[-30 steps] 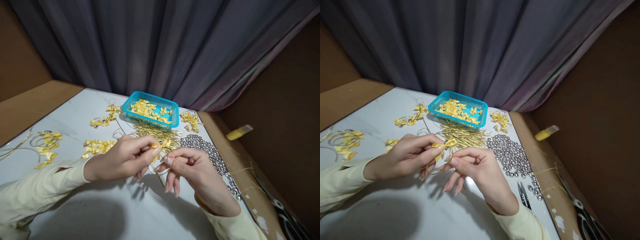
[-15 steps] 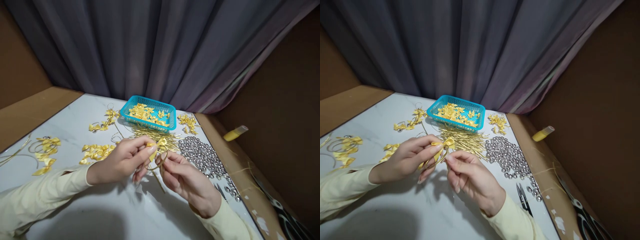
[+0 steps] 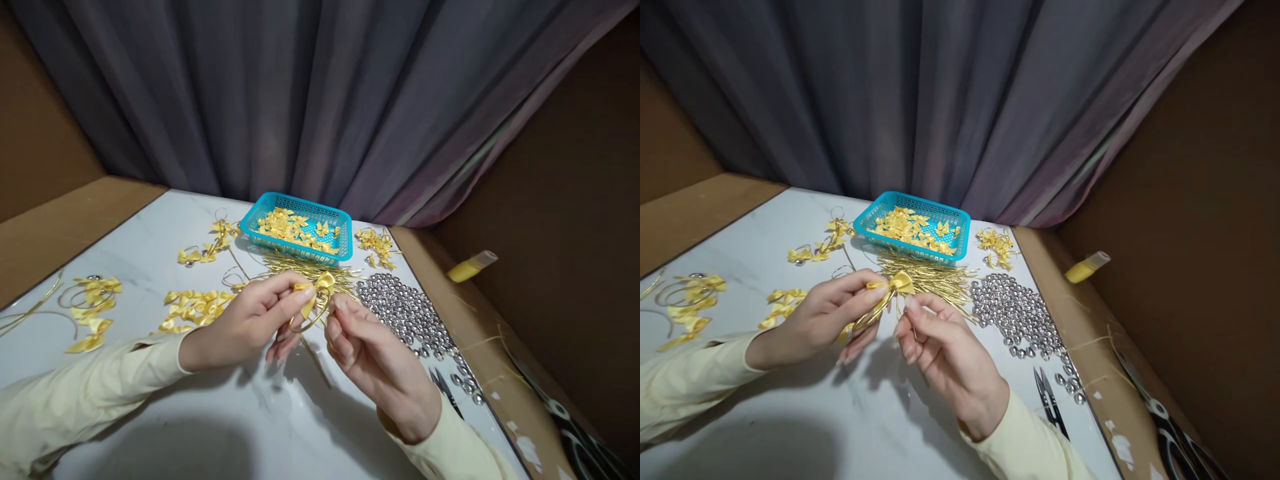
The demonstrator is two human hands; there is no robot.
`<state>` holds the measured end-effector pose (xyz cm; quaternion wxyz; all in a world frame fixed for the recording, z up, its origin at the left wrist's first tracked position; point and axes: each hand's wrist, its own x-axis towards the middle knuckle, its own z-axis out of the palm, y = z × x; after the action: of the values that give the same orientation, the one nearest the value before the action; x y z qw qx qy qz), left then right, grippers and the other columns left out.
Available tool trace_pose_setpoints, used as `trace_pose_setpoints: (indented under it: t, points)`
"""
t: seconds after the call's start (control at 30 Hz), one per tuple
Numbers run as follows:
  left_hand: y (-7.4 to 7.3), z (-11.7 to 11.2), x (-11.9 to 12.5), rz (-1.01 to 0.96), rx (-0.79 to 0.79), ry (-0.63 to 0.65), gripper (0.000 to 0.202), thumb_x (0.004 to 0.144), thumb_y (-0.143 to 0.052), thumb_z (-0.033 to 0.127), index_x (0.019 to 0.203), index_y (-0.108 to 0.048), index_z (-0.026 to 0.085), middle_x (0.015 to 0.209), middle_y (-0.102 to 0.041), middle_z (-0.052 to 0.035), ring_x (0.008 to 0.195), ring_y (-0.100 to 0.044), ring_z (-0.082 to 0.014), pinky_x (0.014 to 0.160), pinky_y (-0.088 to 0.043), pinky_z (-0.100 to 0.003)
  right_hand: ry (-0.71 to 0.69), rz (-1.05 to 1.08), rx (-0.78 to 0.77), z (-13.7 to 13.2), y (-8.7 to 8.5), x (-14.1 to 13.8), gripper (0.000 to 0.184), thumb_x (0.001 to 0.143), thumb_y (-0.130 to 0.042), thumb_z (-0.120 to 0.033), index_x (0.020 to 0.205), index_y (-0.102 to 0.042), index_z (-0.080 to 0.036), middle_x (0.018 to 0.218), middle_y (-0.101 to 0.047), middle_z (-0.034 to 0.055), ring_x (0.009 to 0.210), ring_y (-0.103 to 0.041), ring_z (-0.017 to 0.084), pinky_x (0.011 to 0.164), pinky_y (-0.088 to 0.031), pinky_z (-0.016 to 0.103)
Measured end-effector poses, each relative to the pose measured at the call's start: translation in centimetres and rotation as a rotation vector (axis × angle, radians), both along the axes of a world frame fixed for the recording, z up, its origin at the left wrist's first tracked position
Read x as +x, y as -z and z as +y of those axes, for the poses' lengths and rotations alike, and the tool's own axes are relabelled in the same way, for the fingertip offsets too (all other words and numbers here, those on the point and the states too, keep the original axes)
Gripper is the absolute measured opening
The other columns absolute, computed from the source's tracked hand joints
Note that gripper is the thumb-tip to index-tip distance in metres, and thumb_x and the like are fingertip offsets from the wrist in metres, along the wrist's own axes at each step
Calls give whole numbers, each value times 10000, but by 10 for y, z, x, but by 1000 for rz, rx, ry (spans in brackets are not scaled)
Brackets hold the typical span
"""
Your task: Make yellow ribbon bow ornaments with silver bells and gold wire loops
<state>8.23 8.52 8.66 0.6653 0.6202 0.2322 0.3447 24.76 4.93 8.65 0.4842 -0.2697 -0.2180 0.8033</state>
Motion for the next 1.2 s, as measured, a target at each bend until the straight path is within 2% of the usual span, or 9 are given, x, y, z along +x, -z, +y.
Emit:
trace_pose_setpoints:
  t: [0.1,0.2,0.37,0.53,0.73,0.9,1.2]
  points:
    - [-1,0,-1,-3,-31,18,196,934,-414,319,821,-450,162,463,-456,90,341,-435,-35,341,-362,-105,-15,1,0,-2,0,-1,121,744,-706,-182,675,-614,-141,565,-656,-19,358,-482,8,381,-409,79]
    - [-1,1,-3,-19,-52,32,211,935,-421,346,853,-472,159,426,-450,88,330,-411,-31,344,-348,-94,-31,19,-15,-4,1,-3,115,739,-711,-183,679,-622,-140,560,-663,-16,358,-501,8,375,-413,69]
    - [2,4,-4,-118,-127,62,235,902,-480,403,874,-507,171,460,-363,105,337,-422,-27,334,-346,-78,-33,24,4,-4,3,-2,80,694,-742,-155,727,-670,-146,661,-709,4,507,-619,37,525,-506,85]
    - [3,6,-4,-191,-215,91,171,919,-467,342,855,-518,192,496,-325,103,334,-399,-11,325,-311,-53,18,-31,62,-8,-5,0,125,719,-698,-68,816,-697,-147,755,-734,24,636,-673,59,642,-532,106]
    - [4,8,-3,-204,-250,99,192,944,-410,306,827,-510,191,502,-318,97,339,-380,-14,331,-302,-57,143,-193,217,-14,-16,2,99,759,-677,-108,827,-690,-179,793,-740,30,623,-680,86,604,-541,148]
    - [4,8,-2,-197,-212,88,213,939,-424,305,804,-515,168,508,-310,94,363,-375,-17,348,-311,-62,172,-308,236,-12,-17,5,28,781,-668,-157,787,-689,-175,720,-727,19,563,-667,80,544,-534,143]
    - [6,5,-3,-193,-264,143,192,940,-423,289,816,-502,164,525,-343,92,381,-386,-21,351,-315,-68,178,-500,277,-10,-18,3,40,753,-686,-167,737,-704,-135,625,-696,38,469,-629,89,459,-521,158]
